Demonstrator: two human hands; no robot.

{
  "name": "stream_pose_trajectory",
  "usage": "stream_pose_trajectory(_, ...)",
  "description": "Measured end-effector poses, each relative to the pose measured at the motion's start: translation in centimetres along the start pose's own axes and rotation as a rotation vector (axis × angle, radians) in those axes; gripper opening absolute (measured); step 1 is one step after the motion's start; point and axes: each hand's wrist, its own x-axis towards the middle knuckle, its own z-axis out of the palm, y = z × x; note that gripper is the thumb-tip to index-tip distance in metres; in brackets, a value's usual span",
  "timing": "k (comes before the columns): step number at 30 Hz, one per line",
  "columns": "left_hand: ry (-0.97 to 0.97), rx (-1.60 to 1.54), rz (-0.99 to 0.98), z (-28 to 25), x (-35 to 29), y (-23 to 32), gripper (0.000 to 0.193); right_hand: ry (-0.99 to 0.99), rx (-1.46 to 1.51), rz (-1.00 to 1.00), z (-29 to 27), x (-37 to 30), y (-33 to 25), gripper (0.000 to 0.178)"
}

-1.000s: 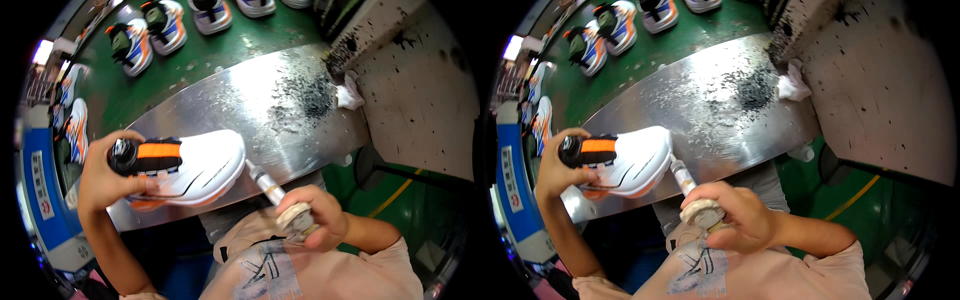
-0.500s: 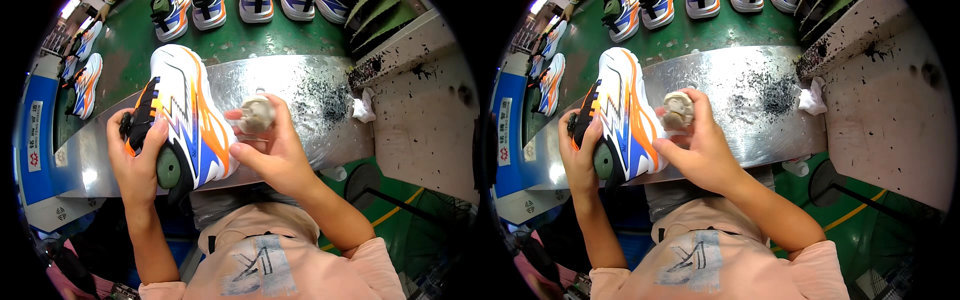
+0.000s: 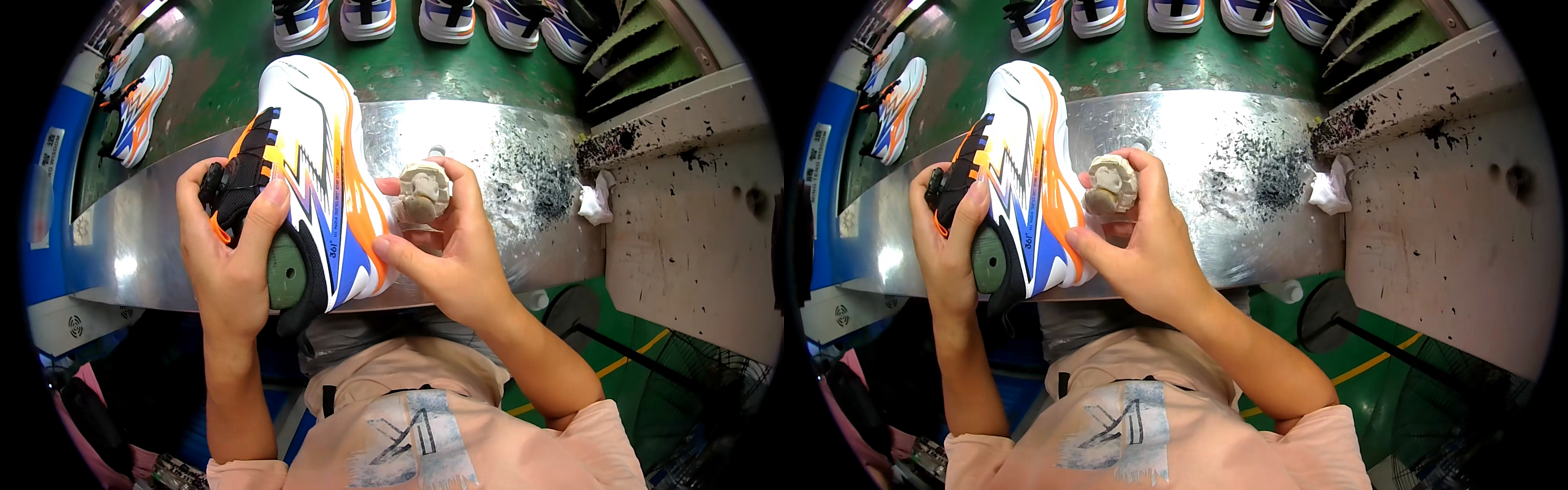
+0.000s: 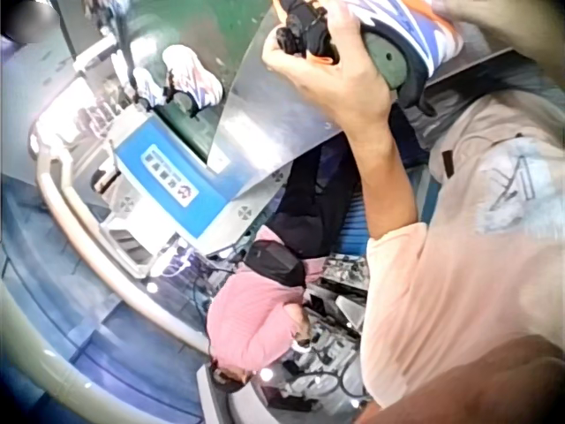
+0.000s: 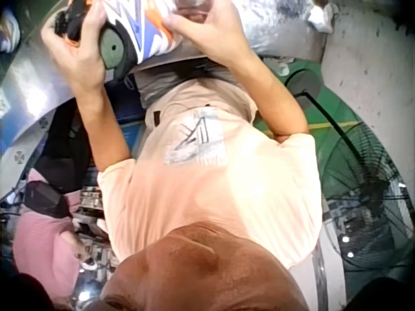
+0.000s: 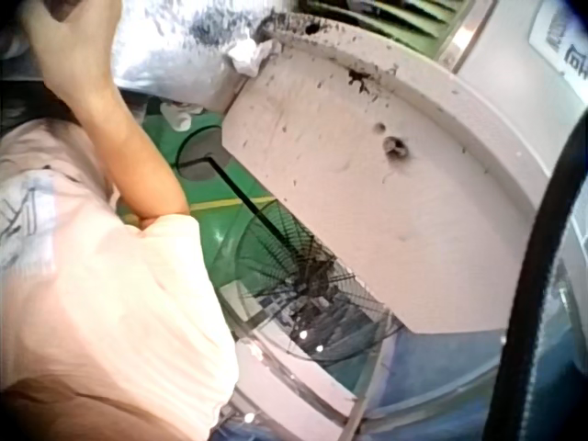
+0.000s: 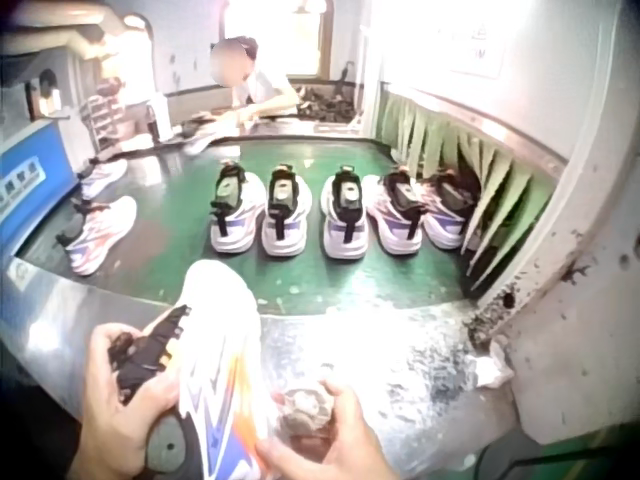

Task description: The person takes a shoe from a conveyor belt, uses a syringe to apply glue along the seam between the upper and the sole, and then places the shoe back onto the belt.

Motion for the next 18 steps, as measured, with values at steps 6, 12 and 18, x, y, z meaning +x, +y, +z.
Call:
stream_pose_trajectory(6, 0.008, 0.009, 0.023, -0.3, -0.1, -0.6, 0.039, -0.072, -0.185, 0.023, -0.1, 0.4, -1.5, 0.069)
stream_pose_trajectory(12, 0.027, -0.007, 0.029, 0.1, -0.1, -0.6, 0.039, -0.147, -0.340, -0.050, -0.3, 1.0, -2.4, 0.063)
stream_pose_trajectory(18, 0.018, -0.012, -0.004, -0.5, 0.1, -0.6, 0.039, -0.105, -0.263, -0.147, 0.0, 0.8, -2.1, 0.055)
